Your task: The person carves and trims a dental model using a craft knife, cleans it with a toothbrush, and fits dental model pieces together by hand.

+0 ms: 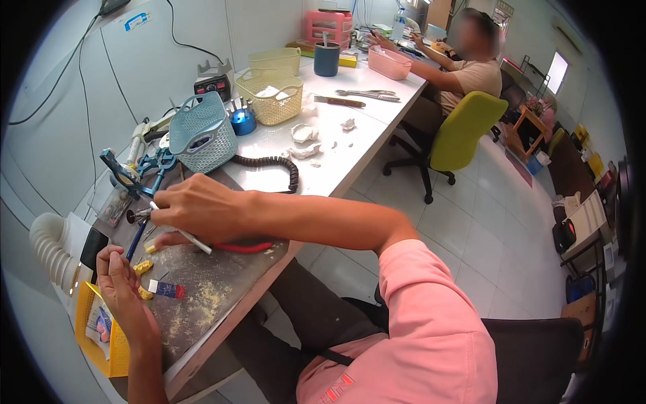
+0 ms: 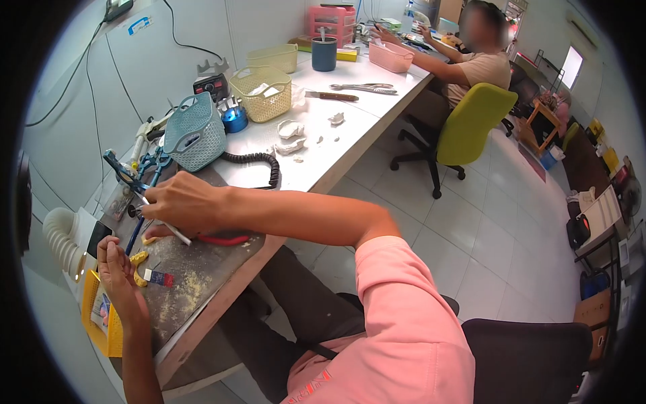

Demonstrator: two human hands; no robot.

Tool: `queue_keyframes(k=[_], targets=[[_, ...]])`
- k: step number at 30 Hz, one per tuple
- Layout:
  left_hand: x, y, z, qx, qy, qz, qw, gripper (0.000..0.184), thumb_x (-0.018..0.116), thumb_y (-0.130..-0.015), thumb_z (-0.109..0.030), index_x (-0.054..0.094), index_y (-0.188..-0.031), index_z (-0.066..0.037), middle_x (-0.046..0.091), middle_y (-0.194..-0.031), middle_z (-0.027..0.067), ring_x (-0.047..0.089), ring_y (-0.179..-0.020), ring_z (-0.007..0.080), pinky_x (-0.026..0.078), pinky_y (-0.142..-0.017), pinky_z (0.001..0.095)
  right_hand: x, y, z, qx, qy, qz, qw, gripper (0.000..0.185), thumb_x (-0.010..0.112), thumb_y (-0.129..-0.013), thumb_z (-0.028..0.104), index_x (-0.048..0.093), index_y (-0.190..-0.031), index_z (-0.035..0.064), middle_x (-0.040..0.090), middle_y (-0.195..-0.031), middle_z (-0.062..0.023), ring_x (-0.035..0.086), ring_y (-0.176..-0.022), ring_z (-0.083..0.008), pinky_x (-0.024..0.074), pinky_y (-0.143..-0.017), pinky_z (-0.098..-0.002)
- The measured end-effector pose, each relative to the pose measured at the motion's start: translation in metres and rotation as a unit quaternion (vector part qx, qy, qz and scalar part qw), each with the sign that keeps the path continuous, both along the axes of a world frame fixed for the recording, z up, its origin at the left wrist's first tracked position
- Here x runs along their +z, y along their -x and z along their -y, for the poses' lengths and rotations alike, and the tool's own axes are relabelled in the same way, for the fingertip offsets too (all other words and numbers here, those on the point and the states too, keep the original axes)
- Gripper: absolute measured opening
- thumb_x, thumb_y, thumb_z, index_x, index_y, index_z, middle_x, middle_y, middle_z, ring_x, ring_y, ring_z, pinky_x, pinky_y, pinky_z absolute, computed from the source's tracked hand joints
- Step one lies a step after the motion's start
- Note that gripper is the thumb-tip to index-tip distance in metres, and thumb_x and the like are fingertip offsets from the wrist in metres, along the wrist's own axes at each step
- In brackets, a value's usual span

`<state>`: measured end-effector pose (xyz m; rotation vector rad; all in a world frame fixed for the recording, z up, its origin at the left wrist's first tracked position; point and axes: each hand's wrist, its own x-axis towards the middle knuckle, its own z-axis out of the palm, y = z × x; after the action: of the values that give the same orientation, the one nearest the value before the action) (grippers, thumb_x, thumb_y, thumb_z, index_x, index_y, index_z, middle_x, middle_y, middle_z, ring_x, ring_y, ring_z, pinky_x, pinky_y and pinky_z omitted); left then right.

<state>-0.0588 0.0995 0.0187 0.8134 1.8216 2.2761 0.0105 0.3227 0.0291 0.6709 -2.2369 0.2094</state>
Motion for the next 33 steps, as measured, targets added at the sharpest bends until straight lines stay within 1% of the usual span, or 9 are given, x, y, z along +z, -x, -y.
queue_keyframes(k=[4, 6, 10, 14, 16, 19, 24, 31, 33], targets=[[0.004, -0.008, -0.001, -0.002, -0.033, 0.016, 0.999, 0.019, 0.048, -0.102, -0.023, 0.054, -0.113, -0.008, 0.041, -0.081, -0.0033, 0.032, -0.066, 0.0022, 0.029, -0.06, 0.0185, 0.014, -0.01, -0.002, -0.035, 0.014, -0.067, 0.997, 0.02, 0.066, -0.092, 0.022, 0.06, -0.085, 0.0043, 0.056, -0.072, -0.0068, 0.059, -0.06, -0.0218, 0.0485, -0.051, -0.0343], [0.001, -0.006, 0.0, -0.004, -0.031, 0.0, 1.0, 0.021, 0.047, -0.102, -0.023, 0.054, -0.115, -0.008, 0.042, -0.083, -0.0026, 0.033, -0.067, 0.0024, 0.03, -0.06, 0.0186, 0.016, -0.027, 0.006, 0.011, 0.162, -0.15, 0.975, 0.01, 0.065, -0.089, 0.011, 0.058, -0.087, 0.0041, 0.056, -0.071, -0.0057, 0.058, -0.056, -0.019, 0.0471, -0.05, -0.0314], [-0.001, -0.01, -0.002, -0.031, 0.011, -0.055, 0.998, 0.024, 0.048, -0.1, -0.022, 0.053, -0.117, -0.007, 0.042, -0.084, -0.0026, 0.033, -0.068, 0.0022, 0.03, -0.061, 0.0186, 0.01, -0.089, 0.018, 0.021, 0.269, -0.02, 0.963, 0.016, 0.072, -0.081, 0.003, 0.057, -0.089, 0.0037, 0.061, -0.074, -0.0054, 0.061, -0.059, -0.0159, 0.0471, -0.052, -0.027], [0.008, -0.015, -0.006, -0.075, 0.073, -0.07, 0.992, 0.018, 0.051, -0.102, -0.024, 0.059, -0.108, -0.009, 0.039, -0.08, -0.0064, 0.034, -0.069, 0.003, 0.031, -0.062, 0.0211, 0.005, -0.131, 0.026, -0.011, 0.279, -0.031, 0.96, 0.011, 0.07, -0.086, 0.003, 0.063, -0.093, -0.0002, 0.062, -0.078, -0.0075, 0.06, -0.064, -0.0128, 0.0486, -0.059, -0.0264], [0.014, -0.023, -0.01, -0.05, 0.103, -0.067, 0.991, 0.02, 0.057, -0.099, -0.031, 0.06, -0.103, -0.012, 0.04, -0.079, -0.0087, 0.034, -0.069, 0.0014, 0.029, -0.061, 0.0196, -0.008, -0.145, 0.037, -0.021, 0.444, 0.008, 0.896, 0.014, 0.07, -0.086, 0.003, 0.066, -0.099, -0.0018, 0.067, -0.085, -0.0063, 0.063, -0.073, -0.0088, 0.0516, -0.066, -0.0246], [0.001, -0.005, 0.0, -0.1, 0.079, -0.098, 0.987, 0.018, 0.054, -0.103, -0.024, 0.061, -0.102, -0.007, 0.046, -0.08, -0.0076, 0.031, -0.066, 0.0011, 0.026, -0.057, 0.0199, -0.023, -0.156, 0.05, -0.071, 0.517, 0.032, 0.853, 0.014, 0.069, -0.086, 0.002, 0.065, -0.099, -0.0032, 0.069, -0.089, -0.0072, 0.064, -0.078, -0.0076, 0.0529, -0.07, -0.0237], [-0.011, -0.02, 0.004, -0.084, 0.039, -0.127, 0.988, 0.018, 0.049, -0.104, -0.021, 0.06, -0.103, -0.006, 0.045, -0.08, -0.0072, 0.031, -0.067, 0.0004, 0.026, -0.058, 0.0195, -0.039, -0.172, 0.056, -0.128, 0.529, 0.028, 0.838, 0.012, 0.068, -0.084, -0.001, 0.064, -0.095, -0.0026, 0.067, -0.082, -0.0059, 0.064, -0.072, -0.0078, 0.0522, -0.067, -0.0231], [-0.008, -0.026, 0.007, -0.089, 0.038, -0.138, 0.986, 0.025, 0.042, -0.1, -0.016, 0.057, -0.116, -0.004, 0.041, -0.08, -0.0041, 0.033, -0.068, 0.0031, 0.029, -0.06, 0.0209, -0.061, -0.17, 0.039, -0.224, 0.404, 0.014, 0.887, 0.009, 0.071, -0.084, -0.001, 0.064, -0.09, -0.0016, 0.067, -0.079, -0.0067, 0.063, -0.069, -0.0072, 0.0503, -0.063, -0.0215], [-0.009, -0.028, 0.004, -0.081, 0.073, -0.11, 0.988, 0.025, 0.043, -0.1, -0.014, 0.057, -0.119, -0.004, 0.04, -0.079, -0.004, 0.034, -0.069, 0.003, 0.03, -0.06, 0.0212, -0.061, -0.169, 0.033, -0.24, 0.493, 0.039, 0.835, 0.008, 0.071, -0.088, 0.002, 0.064, -0.09, -0.0011, 0.068, -0.08, -0.0059, 0.062, -0.069, -0.0065, 0.0491, -0.062, -0.0208]])
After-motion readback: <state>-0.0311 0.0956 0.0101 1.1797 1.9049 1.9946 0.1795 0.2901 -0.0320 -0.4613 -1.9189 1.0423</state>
